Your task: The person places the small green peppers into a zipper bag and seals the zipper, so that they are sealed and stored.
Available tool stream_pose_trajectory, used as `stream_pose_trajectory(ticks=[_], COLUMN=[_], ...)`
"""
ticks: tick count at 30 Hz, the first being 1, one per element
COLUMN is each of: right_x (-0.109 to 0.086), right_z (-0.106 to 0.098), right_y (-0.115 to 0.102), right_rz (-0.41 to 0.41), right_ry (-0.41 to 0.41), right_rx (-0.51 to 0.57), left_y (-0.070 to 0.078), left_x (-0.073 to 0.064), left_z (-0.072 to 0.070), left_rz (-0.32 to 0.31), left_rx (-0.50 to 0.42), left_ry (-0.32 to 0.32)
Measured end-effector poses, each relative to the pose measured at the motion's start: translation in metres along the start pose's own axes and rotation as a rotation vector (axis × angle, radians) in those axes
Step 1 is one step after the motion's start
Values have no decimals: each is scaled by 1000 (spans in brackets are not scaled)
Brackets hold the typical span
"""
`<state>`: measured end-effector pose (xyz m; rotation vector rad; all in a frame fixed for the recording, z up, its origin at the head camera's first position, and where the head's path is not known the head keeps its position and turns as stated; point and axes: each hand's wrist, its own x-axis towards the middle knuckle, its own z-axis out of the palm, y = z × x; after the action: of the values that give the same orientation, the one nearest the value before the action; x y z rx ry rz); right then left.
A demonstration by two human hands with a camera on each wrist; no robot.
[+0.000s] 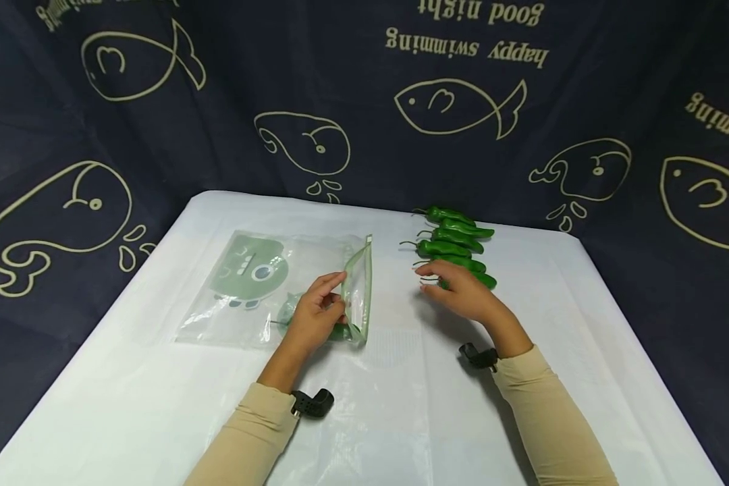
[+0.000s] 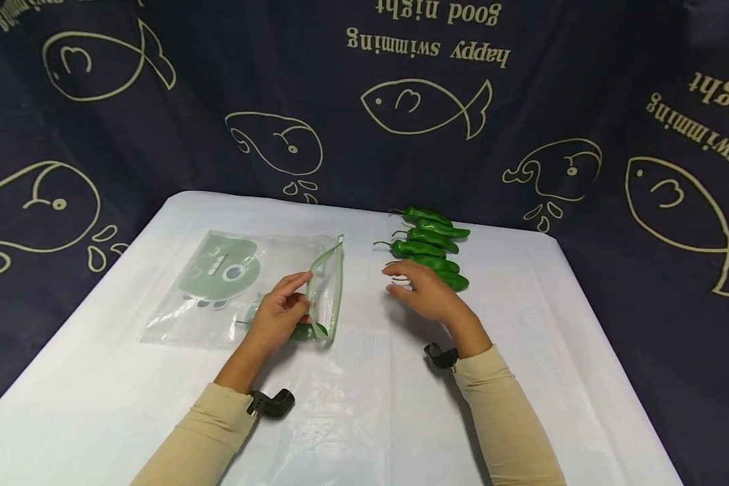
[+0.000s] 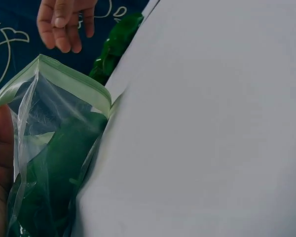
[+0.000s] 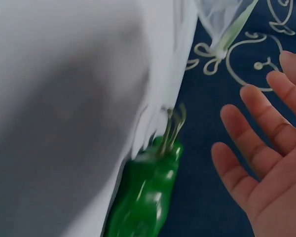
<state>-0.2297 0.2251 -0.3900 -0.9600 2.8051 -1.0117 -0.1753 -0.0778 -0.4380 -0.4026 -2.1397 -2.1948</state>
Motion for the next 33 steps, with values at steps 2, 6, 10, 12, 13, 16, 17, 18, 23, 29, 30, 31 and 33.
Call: stream_pose_trajectory(ticks=[2, 6, 10, 12, 13, 16, 17, 18, 23, 29, 30, 31, 33], right_x=[-3, -8, -14, -17, -19, -25, -27, -29, -39, -43, -44, -44, -45], right_z=[-3, -8, -15, -19, -21, -25, -26, -27, -31, -36, -37, -38, -40], right_y=[5, 16, 27, 32, 35, 40, 42, 44, 53, 64, 65, 66, 68], right_rz=[13, 36, 60, 77, 85, 115, 125, 132, 148, 142, 138, 133, 125], right_ry=[21, 47, 65, 69, 68, 59, 56, 55, 44, 29, 30, 30, 28], right_rx=[-51, -119, -143, -157, -164, -191, -199, -206, -223, -249, -251, -252, -255], left_y=[-3, -5, -6, -6, -7, -7, -7, -6, 13, 27, 27, 27, 27], left_x=[1, 1, 1, 2, 2, 2, 2, 1, -4, -8, -8, -8, -8], left_z=[0, -1, -2, -2, -2, -3, -3, -3, 0, 2, 2, 2, 2], left_rz=[-4, -5, -3, 2, 3, 2, -2, -7, -33, -41, -41, -42, -41], left_rx=[-4, -12, -18, -22, -23, -21, -19, -18, -26, -24, -24, -23, -25], left_ry=[1, 0, -2, -7, -7, -9, -9, -8, -10, -11, -11, -11, -12])
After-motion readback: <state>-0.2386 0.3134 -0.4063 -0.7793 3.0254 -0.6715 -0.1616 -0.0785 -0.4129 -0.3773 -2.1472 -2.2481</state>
